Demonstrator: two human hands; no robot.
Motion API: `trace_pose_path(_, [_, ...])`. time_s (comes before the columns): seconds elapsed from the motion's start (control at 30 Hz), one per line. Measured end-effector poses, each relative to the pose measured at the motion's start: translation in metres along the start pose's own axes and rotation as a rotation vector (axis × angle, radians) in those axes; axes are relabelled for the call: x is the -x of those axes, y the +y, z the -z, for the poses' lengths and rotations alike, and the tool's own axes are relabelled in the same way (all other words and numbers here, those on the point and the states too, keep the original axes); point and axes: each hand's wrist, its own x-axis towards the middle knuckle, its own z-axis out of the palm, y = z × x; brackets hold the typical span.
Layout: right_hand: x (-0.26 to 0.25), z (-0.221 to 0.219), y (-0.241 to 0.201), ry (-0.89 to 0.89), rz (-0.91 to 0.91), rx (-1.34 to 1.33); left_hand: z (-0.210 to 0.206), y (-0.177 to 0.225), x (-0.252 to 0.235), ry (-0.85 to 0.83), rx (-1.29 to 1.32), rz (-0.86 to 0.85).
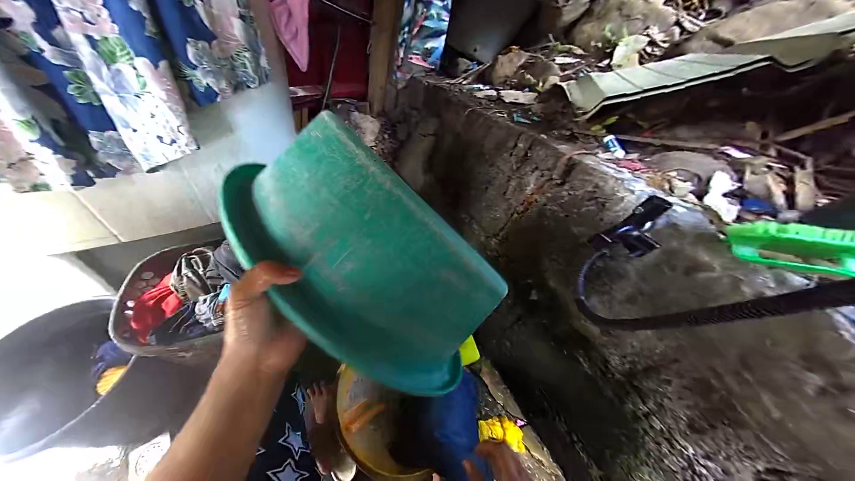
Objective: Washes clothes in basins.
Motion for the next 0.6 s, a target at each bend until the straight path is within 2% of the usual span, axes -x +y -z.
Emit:
trace_pose_path(0.03, [-0.005, 0.005, -0.009, 0.274, 0.095, -0.015, -0.007, -0.015, -0.002, 0.024, 0.014, 0.054])
trace_pose_path(0.07, [-0.015, 0.010, -0.016, 0.465, 0.174, -0.037, -0.013, -0.030, -0.003, 0.047, 0.032, 0.111])
trace_pose_path(0.13, [-0.040, 0.018, -0.022, 0.647, 0.301, -0.057, -0.019, -0.055, 0.000, 0.080, 0.054, 0.219])
trace_pose_path(0.23, [-0.079, 0.024, -0.022, 0.738, 0.443, 0.080, -0.025, -0.082, 0.009, 0.134, 0.042, 0.351])
trace_pose_path(0.33, [-0.100, 0.022, -0.018, 0.751, 0.644, 0.240, -0.025, -0.101, 0.012, 0.154, 0.051, 0.474])
trace_pose_path(0.4, [-0.105, 0.028, -0.011, 0.738, 0.670, 0.281, -0.010, -0.115, 0.008, 0.023, 0.004, 0.565])
trace_pose_path(0.47, [-0.108, 0.046, -0.002, 0.714, 0.619, 0.309, 0.022, -0.128, 0.004, -0.314, -0.240, 0.564])
trace_pose_path(0.53, [-0.111, 0.066, 0.007, 0.686, 0.566, 0.328, 0.059, -0.132, 0.004, -0.643, -0.834, 0.365])
trace_pose_path(0.57, [-0.111, 0.073, 0.011, 0.677, 0.544, 0.329, 0.077, -0.131, 0.008, -0.712, -1.221, 0.279])
trace_pose_path(0.6, [-0.112, 0.078, 0.015, 0.676, 0.527, 0.329, 0.095, -0.130, 0.014, -0.699, -1.544, 0.271])
